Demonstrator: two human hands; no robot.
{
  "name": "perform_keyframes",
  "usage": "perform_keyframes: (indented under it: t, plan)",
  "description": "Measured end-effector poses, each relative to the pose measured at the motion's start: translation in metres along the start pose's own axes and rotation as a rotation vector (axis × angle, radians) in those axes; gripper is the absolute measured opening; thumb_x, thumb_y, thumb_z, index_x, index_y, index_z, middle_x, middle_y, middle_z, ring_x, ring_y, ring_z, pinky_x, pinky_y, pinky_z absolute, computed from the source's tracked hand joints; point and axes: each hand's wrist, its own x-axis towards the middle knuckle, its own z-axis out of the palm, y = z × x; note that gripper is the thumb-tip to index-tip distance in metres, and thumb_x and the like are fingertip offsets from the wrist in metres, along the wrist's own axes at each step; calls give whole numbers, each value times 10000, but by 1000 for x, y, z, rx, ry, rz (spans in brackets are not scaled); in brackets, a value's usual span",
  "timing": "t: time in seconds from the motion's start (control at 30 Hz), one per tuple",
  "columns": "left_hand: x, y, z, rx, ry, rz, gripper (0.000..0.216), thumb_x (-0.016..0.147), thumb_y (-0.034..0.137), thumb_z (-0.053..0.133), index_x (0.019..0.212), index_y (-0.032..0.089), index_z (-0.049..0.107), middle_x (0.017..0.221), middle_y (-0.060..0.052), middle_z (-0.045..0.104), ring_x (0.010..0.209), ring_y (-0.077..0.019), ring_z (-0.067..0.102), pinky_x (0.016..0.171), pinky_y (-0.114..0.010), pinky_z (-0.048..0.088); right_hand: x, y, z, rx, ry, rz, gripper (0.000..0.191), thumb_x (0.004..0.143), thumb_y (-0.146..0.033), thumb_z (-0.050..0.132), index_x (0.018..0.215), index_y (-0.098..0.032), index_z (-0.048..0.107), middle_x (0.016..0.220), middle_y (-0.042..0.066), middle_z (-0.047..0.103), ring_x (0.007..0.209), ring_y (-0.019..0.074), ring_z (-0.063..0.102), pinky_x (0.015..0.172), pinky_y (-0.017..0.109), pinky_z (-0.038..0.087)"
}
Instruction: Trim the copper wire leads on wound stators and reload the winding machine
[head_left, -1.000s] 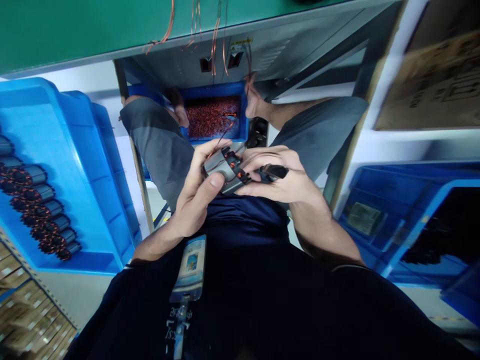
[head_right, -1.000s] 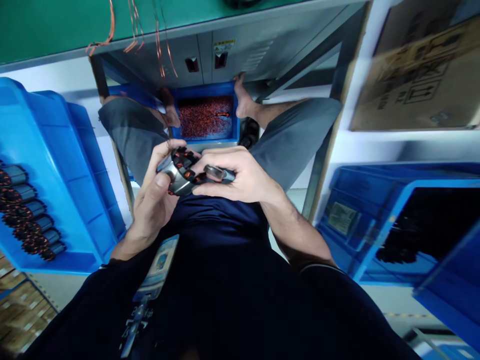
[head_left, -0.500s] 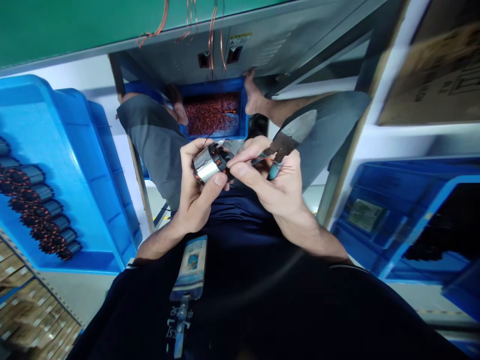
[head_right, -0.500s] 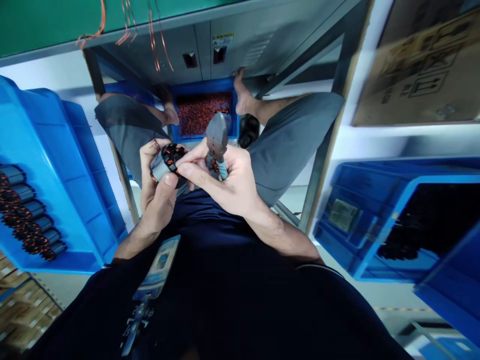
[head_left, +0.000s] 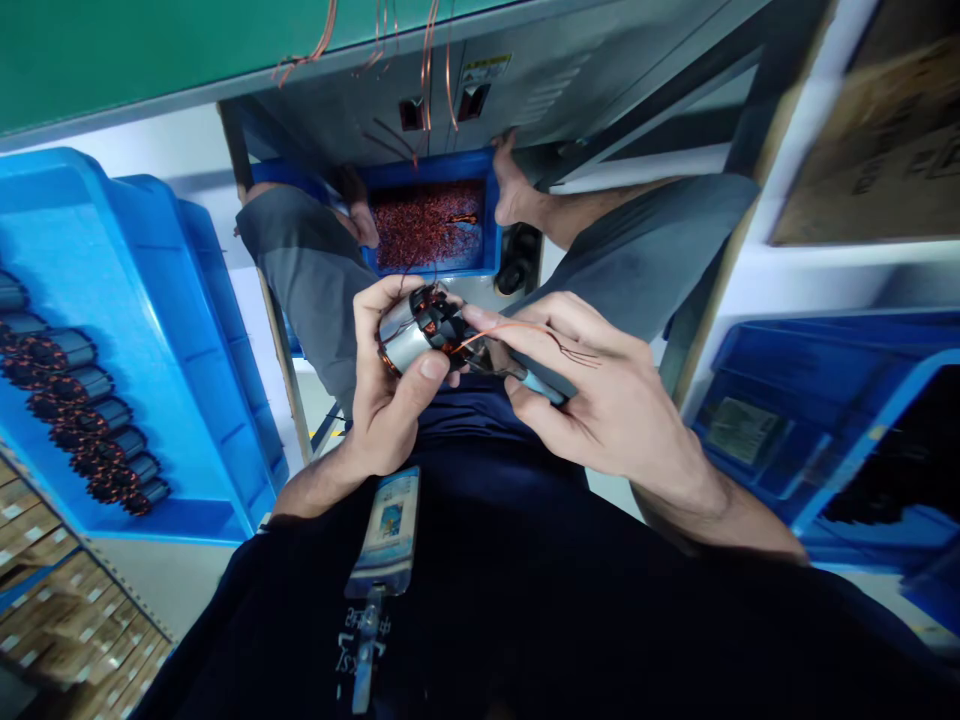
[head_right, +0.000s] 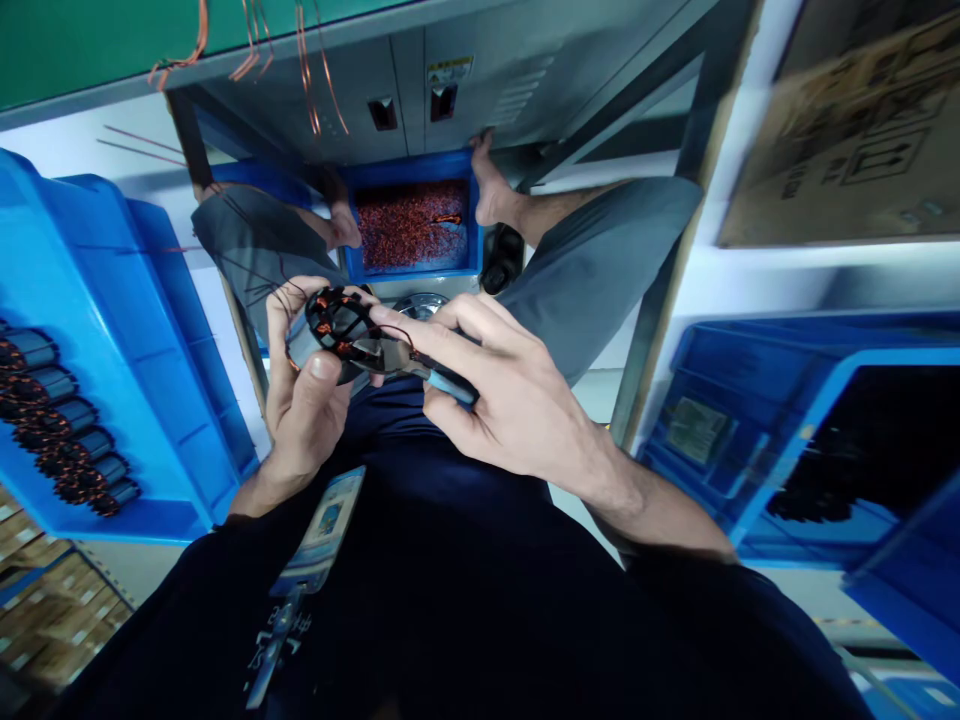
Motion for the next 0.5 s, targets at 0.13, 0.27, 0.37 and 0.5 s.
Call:
perform_keyframes:
  t: [0.13, 0.27, 0.37, 0.5]
  plan:
    - [-2, -1, -1, 31, 1, 2, 510, 1125, 459, 793, 1607, 381, 645, 1460, -91, 700, 900, -199, 750, 737, -372, 683, 4, -4, -3, -41, -26, -17, 785, 1059, -125, 670, 1790, -407, 614, 1174, 56, 764, 1099, 260, 787, 1040, 470, 713]
    - [-2, -3, -1, 37, -25, 52, 520, 1136, 445, 768, 1634, 376, 633, 1450, -70, 666, 893, -162, 730, 754, -323, 690, 1, -5, -4, -113, -20, -20, 679, 1096, -149, 690, 1744, -354, 680, 1048, 31, 747, 940, 208, 777, 954, 379, 720]
    - [-2, -6, -1, 42, -22, 46, 487, 1153, 442, 748, 1622, 392, 630, 1454, -55, 665, 878, -135, 713, 775, -297, 673, 3, -4, -1, -110, 20, -21, 588, 1111, -191, 761, 1678, -346, 744, 1039, 10, 810, 874, 179, 792, 883, 319, 718]
    - [-1, -16, -4, 68, 53, -20, 485, 1154, 536, 756, 1589, 387, 603, 1398, -56, 676, 969, -171, 748, 868, -344, 677, 19, 7, 6, 71, 29, -36, 440, 1126, -212, 799, 1551, -318, 832, 1277, 16, 915, 1097, 205, 888, 1029, 323, 726]
